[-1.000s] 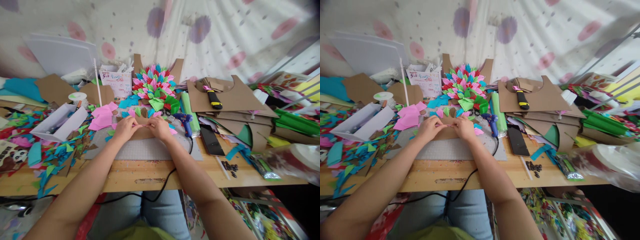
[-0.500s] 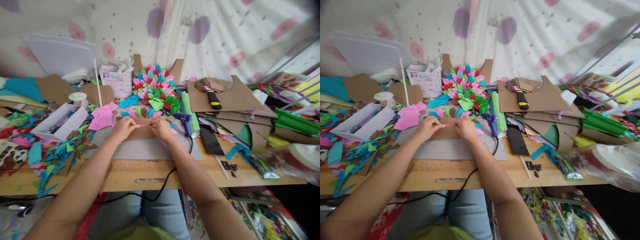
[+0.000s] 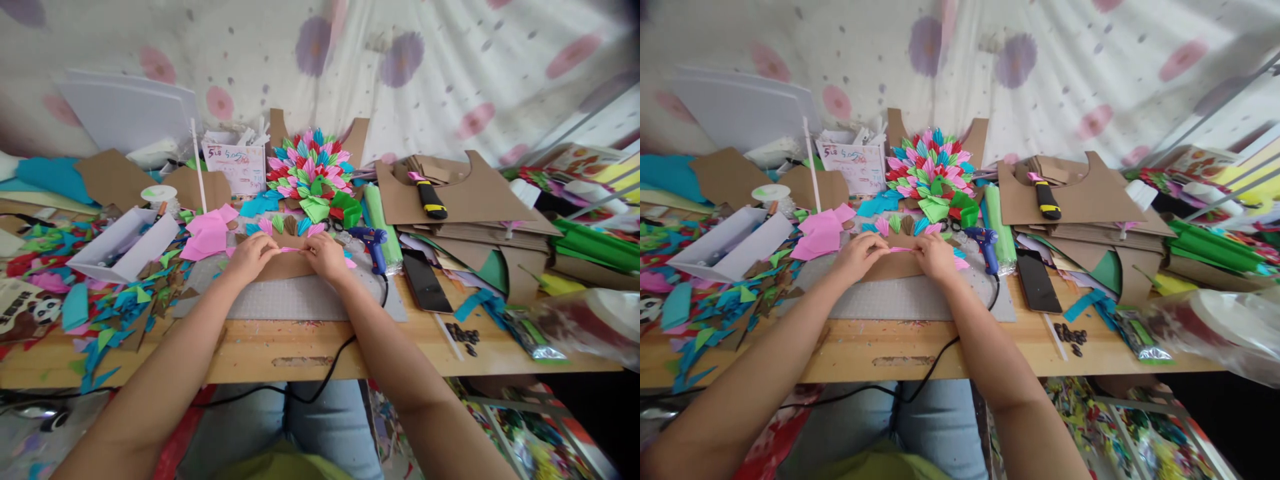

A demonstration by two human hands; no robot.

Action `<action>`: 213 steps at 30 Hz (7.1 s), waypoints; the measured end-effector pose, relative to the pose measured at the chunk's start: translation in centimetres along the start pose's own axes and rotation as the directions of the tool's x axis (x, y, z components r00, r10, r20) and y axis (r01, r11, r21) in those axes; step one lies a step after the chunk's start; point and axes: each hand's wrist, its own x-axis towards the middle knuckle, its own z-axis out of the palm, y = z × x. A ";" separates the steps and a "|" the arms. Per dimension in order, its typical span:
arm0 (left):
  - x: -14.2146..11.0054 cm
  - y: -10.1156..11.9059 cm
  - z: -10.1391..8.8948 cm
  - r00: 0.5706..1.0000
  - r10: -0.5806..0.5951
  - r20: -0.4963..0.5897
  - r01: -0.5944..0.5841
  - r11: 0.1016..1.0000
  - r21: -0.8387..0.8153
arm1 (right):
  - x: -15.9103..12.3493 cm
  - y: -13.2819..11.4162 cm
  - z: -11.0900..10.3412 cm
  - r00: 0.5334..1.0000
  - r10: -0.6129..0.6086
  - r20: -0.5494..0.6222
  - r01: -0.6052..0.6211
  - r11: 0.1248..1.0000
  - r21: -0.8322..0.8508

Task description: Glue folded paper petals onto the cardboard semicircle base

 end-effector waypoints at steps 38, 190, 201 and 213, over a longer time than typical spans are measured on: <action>0.3 0.2 -1.0 0.778 -0.121 -0.617 0.050 0.990 -0.132 | -0.1 0.1 0.0 0.995 0.043 -0.089 -0.043 0.999 -0.006; -1.1 -5.8 -3.8 0.748 -0.393 -0.535 0.348 0.918 -0.189 | -0.4 -7.1 1.5 0.968 -0.070 0.243 0.076 0.997 -0.019; -1.0 -5.1 -3.7 0.799 -0.385 -0.461 0.321 0.923 -0.214 | -0.2 -6.5 1.6 0.969 -0.107 0.221 0.116 0.993 -0.029; -1.2 -3.3 -3.4 0.987 -0.162 -0.001 0.160 0.975 -0.152 | -0.3 -7.0 0.9 0.957 -0.080 0.278 0.087 0.996 -0.011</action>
